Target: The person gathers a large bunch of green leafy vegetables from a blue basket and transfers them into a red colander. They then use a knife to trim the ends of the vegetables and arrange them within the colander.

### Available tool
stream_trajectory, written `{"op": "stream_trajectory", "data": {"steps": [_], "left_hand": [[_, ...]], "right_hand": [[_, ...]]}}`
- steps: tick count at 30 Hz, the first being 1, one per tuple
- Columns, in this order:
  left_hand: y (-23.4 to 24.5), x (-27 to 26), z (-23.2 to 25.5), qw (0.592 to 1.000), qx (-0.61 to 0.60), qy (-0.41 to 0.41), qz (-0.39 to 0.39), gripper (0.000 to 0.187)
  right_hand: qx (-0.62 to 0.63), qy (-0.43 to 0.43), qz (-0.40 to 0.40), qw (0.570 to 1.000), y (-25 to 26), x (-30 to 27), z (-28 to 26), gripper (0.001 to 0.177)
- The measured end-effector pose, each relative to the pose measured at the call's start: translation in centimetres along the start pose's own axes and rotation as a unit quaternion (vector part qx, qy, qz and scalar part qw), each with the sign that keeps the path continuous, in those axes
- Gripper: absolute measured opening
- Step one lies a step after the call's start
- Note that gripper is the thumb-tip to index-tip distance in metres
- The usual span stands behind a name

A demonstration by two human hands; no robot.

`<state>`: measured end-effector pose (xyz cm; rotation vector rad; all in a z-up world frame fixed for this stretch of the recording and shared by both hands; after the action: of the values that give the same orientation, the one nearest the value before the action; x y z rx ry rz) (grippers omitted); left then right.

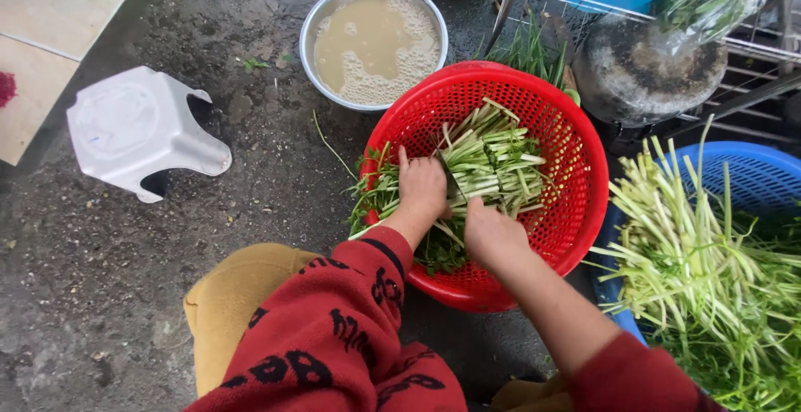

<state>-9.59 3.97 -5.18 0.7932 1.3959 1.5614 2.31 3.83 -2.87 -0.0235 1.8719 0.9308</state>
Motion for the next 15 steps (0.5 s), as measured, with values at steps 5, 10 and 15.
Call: {"op": "stream_trajectory", "data": {"steps": [5, 10, 15], "left_hand": [[-0.1, -0.4, 0.1, 0.999, -0.007, 0.019, -0.047, 0.026], [0.0, -0.2, -0.4, 0.999, -0.012, 0.046, -0.003, 0.032], [-5.2, 2.0, -2.2, 0.981, -0.037, 0.083, -0.169, 0.079]], "right_hand": [[0.084, 0.006, -0.032, 0.996, 1.7, 1.2, -0.9, 0.03], [0.079, -0.035, -0.094, 0.992, 1.1, -4.4, 0.2, 0.035], [0.02, -0.069, -0.137, 0.988, -0.8, -7.7, 2.2, 0.034]]}}
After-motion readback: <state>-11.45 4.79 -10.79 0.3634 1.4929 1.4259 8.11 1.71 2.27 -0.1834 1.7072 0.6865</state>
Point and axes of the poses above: each hand's wrist, its own x-axis towards the middle knuckle, its own y-axis out of the back of the hand, z = x × y, the point moved 9 cm from there along x, towards the middle knuckle, and after that the axes turned 13 degrees about -z, right-handed, at the moved point
